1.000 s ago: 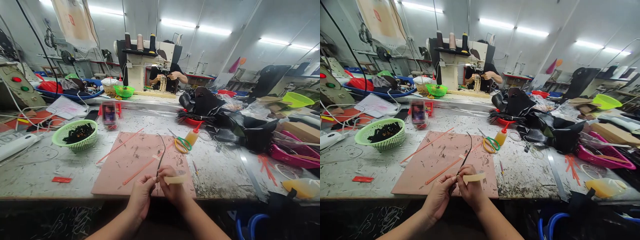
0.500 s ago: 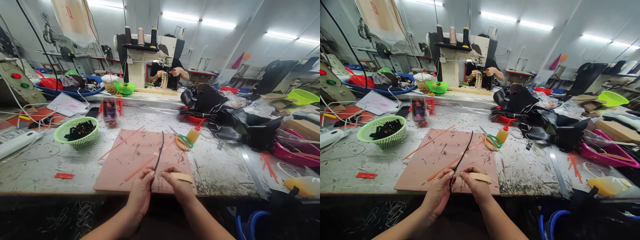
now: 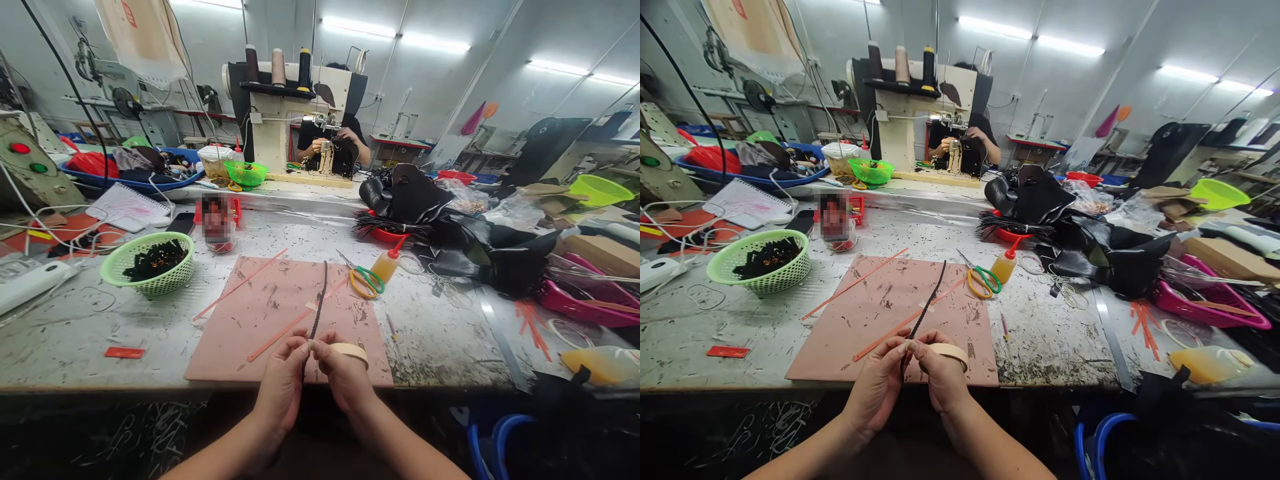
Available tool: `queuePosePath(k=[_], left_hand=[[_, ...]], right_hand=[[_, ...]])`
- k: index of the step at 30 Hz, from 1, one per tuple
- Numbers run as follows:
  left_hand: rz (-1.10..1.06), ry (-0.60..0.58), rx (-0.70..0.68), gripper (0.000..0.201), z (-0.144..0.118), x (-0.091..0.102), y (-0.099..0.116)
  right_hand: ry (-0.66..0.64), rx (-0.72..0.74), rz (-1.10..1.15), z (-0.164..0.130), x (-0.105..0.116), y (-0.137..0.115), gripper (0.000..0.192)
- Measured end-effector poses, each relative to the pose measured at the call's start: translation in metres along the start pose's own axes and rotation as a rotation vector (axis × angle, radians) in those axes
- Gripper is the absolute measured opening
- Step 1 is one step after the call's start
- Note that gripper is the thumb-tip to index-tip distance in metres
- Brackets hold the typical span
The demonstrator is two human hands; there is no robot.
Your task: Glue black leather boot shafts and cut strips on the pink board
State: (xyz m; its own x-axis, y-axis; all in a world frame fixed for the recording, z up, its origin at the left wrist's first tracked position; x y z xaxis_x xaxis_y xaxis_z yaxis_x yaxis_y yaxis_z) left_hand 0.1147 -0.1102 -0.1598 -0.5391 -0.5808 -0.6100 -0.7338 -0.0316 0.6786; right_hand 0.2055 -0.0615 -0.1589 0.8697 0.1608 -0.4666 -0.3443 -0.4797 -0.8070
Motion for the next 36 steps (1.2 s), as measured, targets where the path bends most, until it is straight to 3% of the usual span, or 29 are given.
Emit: queuePosePath(k=[7, 21, 29, 36], left_hand=[[0.109, -0.102, -0.09, 0.016, -0.001, -0.006, 0.009], [0.233, -0.237, 0.056, 0.032, -0.004, -0.014, 0.011], [0.134, -0.268, 0.164, 0.037, -0.009, -0.02, 0.006], [0.123, -0.293, 0.228, 0.034, -0.012, -0.023, 0.004]], right_hand=[[-0.012, 0.091, -0.07, 0.0, -0.001, -0.004, 0.034], [-0.225, 0.514, -0.448, -0.004, -0.006, -0.035, 0.008], [-0.262, 0.451, -0.502, -0.003, -0.006, -0.034, 0.015], [-0.375, 0.509, -0.559, -0.006, -0.014, -0.039, 0.018]])
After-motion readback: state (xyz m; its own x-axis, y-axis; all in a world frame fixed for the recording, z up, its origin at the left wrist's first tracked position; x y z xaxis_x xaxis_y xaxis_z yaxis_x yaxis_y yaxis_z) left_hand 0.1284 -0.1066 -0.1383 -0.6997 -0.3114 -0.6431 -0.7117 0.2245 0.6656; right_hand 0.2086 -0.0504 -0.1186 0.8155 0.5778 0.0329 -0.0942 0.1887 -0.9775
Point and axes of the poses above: each hand's wrist, its own z-axis towards the middle knuckle, its own x-axis out of the back of the hand, y = z × x, the point moved 7 cm from there along z, towards the middle knuckle, and after that the axes turned 4 degrees about -z, right-handed, at the moved point
